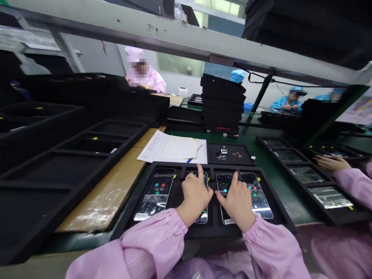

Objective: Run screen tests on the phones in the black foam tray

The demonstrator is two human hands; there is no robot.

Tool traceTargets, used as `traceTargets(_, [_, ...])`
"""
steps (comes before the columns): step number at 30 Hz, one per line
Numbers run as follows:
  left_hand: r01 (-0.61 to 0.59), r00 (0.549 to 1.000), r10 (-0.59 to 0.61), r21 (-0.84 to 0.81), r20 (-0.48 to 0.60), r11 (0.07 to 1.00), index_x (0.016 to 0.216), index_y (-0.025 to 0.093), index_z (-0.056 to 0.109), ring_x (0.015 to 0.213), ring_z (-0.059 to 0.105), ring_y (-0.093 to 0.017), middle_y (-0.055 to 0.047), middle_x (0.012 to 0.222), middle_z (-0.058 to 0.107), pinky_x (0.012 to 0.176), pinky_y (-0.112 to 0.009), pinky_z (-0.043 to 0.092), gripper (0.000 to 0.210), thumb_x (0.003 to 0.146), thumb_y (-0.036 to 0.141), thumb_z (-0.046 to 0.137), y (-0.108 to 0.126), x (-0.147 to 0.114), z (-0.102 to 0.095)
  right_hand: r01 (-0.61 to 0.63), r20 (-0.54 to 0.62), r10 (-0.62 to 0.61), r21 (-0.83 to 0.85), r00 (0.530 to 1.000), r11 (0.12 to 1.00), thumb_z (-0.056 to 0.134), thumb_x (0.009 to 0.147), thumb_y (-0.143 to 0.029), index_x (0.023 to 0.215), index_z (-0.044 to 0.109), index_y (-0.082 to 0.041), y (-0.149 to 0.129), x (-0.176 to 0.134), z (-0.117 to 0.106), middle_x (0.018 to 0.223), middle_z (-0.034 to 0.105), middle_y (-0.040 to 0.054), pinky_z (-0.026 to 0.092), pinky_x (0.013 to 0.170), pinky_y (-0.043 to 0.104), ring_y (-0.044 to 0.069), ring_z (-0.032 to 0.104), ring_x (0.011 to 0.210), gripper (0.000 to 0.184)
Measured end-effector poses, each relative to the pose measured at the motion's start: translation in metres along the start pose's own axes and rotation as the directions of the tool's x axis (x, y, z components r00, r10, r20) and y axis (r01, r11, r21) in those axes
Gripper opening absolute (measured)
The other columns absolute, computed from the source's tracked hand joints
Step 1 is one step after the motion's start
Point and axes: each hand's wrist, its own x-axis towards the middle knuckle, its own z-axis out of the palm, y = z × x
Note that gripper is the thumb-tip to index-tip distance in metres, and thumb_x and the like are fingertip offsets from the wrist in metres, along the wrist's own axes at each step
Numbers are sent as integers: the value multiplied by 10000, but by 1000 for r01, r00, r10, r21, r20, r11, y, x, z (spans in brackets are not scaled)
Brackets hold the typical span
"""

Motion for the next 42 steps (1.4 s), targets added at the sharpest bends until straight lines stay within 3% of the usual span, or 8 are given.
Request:
traceTargets(5, [-5,1000,5,-6,0,1000,1580,25,147,1015,650,-331,-261,1158,616,763,-353,485,877,896,435,511,0,0,-3,-13,45,11,36,999,999,634,883,-564,1479,282,120,1,2,-8,1028,655,246,468,826,435,366,603,982,973])
traceTargets(8, [-38,999,37,-55,-21,998,1582,12,91,981,663,-337,-246,1128,635,782,-386,498,934,918,527,499,-13,-8,-11,-34,13,32,137,999,990,579,925,-583,1499,259,80,28,-2,-13,1007,679,221,484,812,429,355,636,951,934])
traceTargets(12, [-108,986,70,-262,-151,959,1589,55,102,1011,670,-337,-207,1155,669,826,-433,513,820,970,543,329,-59,-29,-19,-42,-194,119,361,974,931,349,1012,-319,1457,337,-37,89,-11,-6,1057,710,164,490,859,433,308,652,979,528])
traceTargets(17, [-96,918,-115,-495,-379,863,1460,105,432,1050,668,-340,-164,1142,702,906,-494,523,729,941,588,264,-130,-48,-2,45,-232,44,363,972,931,331,887,-120,1364,416,-95,126,-20,16,1131,715,136,472,949,478,298,621,1113,485])
traceTargets(22, [-162,872,-103,-479,-479,863,1275,97,610,1162,618,-348,-174,1239,677,1014,-528,484,637,950,547,297,-161,-50,23,148,-276,-48,353,960,924,353,865,-94,1372,404,-133,97,-25,17,1143,711,118,465,973,517,297,606,1136,512])
traceTargets(29, [-254,831,13,-359,-555,898,1216,109,677,1149,617,-331,-164,1218,672,999,-553,508,508,973,376,319,-159,-49,34,377,-237,-302,415,923,828,332,841,-40,1334,407,-141,21,-27,1,1145,717,104,394,1094,569,268,583,1226,509])
traceTargets(34, [-250,839,71,-266,-540,931,1206,131,699,1224,589,-335,-169,1284,646,1027,-565,511,463,955,255,330,-154,-50,32,516,-143,-517,482,844,708,347,815,-44,1345,434,-77,-32,-18,-8,1338,630,150,313,1183,586,288,433,1407,538])
traceTargets(42, [-208,905,119,-181,-408,961,1258,172,692,1441,391,-401,-213,1519,459,1086,-593,451,424,905,183,456,-149,-49,33,463,-232,-401,486,886,741,319,885,-70,1328,427,-145,-30,-27,0,1319,643,121,351,1153,620,272,493,1364,462])
